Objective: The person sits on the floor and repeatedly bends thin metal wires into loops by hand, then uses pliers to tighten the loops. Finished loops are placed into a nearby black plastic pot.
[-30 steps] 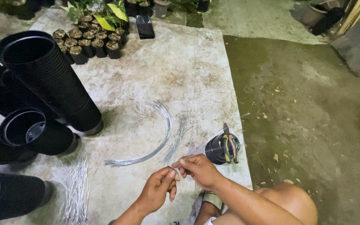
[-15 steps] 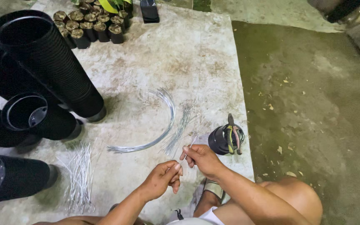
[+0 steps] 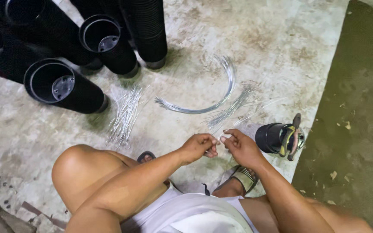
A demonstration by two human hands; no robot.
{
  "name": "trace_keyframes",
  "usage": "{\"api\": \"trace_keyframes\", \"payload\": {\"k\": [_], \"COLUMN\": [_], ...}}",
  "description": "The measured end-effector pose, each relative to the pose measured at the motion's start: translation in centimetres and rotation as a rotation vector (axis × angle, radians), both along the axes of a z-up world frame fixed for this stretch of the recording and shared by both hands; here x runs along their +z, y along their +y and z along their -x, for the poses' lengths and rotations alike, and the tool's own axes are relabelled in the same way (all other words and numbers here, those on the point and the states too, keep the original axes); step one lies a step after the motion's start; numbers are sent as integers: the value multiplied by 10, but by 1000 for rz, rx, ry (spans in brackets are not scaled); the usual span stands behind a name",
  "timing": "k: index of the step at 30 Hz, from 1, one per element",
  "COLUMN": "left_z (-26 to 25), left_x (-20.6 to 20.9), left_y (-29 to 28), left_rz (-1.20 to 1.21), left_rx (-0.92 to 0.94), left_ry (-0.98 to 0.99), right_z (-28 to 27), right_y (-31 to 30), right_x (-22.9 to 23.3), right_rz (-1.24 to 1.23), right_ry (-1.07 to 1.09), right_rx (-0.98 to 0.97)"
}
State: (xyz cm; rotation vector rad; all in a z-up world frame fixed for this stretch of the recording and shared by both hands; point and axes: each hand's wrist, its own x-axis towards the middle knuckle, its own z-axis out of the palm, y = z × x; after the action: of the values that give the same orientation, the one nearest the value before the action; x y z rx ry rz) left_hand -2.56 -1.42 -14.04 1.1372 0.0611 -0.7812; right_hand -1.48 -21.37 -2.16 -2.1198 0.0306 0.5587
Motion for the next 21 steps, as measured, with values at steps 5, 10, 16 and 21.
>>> {"api": "trace_keyframes", "payload": {"k": [5,10,16,21], "left_z": [-37,-68,-60,-46], "left_x": [-62,-96,-73,-45], "left_y": [30,110,204,237], "left_rz": [-233,-604,-1368,-1810], "left_rx": [353,605,583,583], "left_ry": [-14,-207,-10,222], "right_z": [-1,1,2,2], "right_y": [5,6,3,0], "right_x": [25,34,33,33], "right_rz": [281,313,369,412], "right_ry": [-127,-150,-184,-184], "right_rx": [209,335,415,446]}}
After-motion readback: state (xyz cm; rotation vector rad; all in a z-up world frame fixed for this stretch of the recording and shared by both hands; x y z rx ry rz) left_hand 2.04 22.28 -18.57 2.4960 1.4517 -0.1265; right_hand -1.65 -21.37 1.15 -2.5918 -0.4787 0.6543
